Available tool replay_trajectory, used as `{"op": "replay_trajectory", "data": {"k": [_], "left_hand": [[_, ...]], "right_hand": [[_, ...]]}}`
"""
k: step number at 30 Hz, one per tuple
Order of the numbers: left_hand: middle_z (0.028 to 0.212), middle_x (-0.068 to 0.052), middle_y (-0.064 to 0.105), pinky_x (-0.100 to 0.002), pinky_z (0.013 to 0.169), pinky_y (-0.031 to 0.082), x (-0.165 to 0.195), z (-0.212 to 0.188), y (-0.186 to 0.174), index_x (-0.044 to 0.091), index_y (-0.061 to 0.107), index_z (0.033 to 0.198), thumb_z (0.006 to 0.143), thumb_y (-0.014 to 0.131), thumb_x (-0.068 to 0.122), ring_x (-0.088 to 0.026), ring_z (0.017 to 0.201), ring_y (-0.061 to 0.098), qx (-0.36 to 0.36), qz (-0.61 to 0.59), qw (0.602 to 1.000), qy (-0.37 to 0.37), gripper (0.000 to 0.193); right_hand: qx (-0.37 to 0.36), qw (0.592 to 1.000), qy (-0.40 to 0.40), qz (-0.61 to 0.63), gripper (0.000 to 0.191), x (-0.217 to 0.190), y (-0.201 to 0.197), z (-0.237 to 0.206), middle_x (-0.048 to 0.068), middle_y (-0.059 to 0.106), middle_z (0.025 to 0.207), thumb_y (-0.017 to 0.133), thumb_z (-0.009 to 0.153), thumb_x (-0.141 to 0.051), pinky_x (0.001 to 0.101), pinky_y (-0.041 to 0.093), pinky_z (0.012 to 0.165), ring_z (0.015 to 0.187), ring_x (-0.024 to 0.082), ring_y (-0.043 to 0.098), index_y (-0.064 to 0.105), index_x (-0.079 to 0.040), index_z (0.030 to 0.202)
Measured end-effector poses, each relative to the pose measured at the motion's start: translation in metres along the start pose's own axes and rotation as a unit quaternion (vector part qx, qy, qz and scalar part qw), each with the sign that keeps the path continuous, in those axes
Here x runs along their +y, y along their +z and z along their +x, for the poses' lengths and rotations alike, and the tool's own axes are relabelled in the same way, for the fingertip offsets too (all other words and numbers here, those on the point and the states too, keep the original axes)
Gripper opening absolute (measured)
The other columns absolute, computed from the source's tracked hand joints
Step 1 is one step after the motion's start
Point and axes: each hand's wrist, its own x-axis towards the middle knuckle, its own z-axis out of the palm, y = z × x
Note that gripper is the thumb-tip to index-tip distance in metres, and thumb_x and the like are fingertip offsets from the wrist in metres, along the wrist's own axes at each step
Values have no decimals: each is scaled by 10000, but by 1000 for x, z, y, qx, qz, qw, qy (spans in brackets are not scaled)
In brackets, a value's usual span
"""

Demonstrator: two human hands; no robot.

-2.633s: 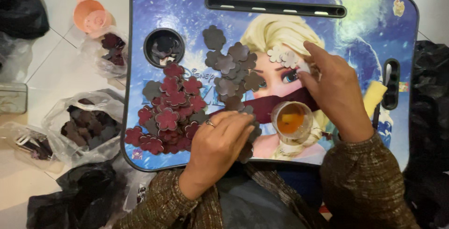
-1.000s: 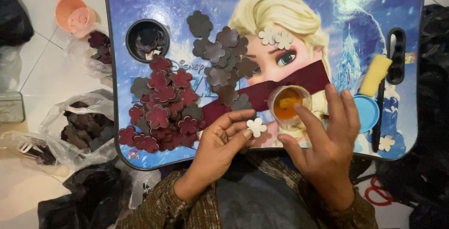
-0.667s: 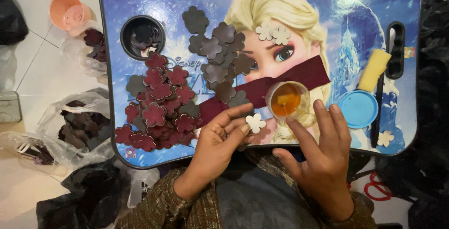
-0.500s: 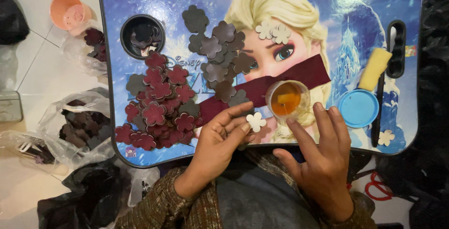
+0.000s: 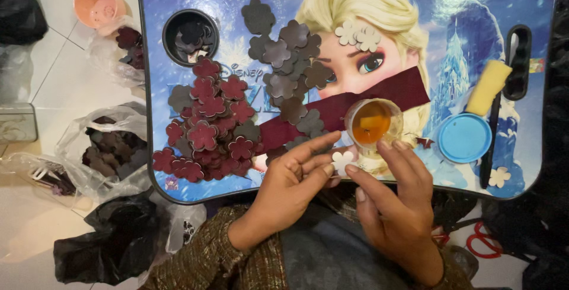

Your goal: The person assembles flower-shaped craft pieces by picking up a dark maroon piece and a white piece, then pressing them together. They repeat this process multiple times, handling the pieces by hand and placing the assembled units back onto the tray.

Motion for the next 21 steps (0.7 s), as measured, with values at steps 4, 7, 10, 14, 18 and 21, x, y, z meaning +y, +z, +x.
{"op": "replay_trajectory", "data": {"k": [4,7,10,14,18,21], "left_hand": [[1305,-76,678,-262,938,554,2,-2,2,23,448,1574,1059,536,30,-93,1122,634,1,3,1000,-2,522],[1319,-81,675,-263,928,561,2,-2,1,28,418,1595,1064,530,36,-92,1102,634,-2,-6,1000,-1,543],[1338,-52,666,-260,936,578,3,-2,1,59,368,1601,1044,513,46,-90,1107,649,-1,-12,1000,-19,575],[1315,-35,665,-261,924,579,1,0,-1,65,336,1620,1043,510,54,-76,1083,650,4,-5,999,-32,603],[1203,-69,682,-273,921,576,-2,-2,-4,48,319,1656,1066,527,47,-88,1014,640,2,-9,1000,-16,625],[1198,-65,694,-273,913,574,-5,-1,-5,52,306,1650,1055,527,47,-82,1019,641,5,-9,1000,-17,634]], "right_hand": [[3,999,-23,-22,435,-1,7,0,191,552,1443,721,803,16,475,417,1155,1370,403,504,755,-170,1195],[1,999,-40,-34,460,0,10,1,188,553,1437,713,780,21,474,421,1146,1355,401,506,758,-180,1191],[6,997,-44,-61,463,0,11,0,178,557,1438,722,784,17,470,422,1150,1358,402,502,763,-186,1198],[-7,997,-58,-46,483,2,9,0,183,559,1441,725,764,3,466,435,1152,1359,395,506,765,-174,1212],[6,994,-71,-85,474,4,9,0,175,557,1438,737,767,-5,469,437,1143,1352,396,494,766,-194,1201],[2,992,-76,-98,471,5,10,0,171,562,1438,745,775,0,465,449,1131,1348,389,504,776,-184,1208]]}}
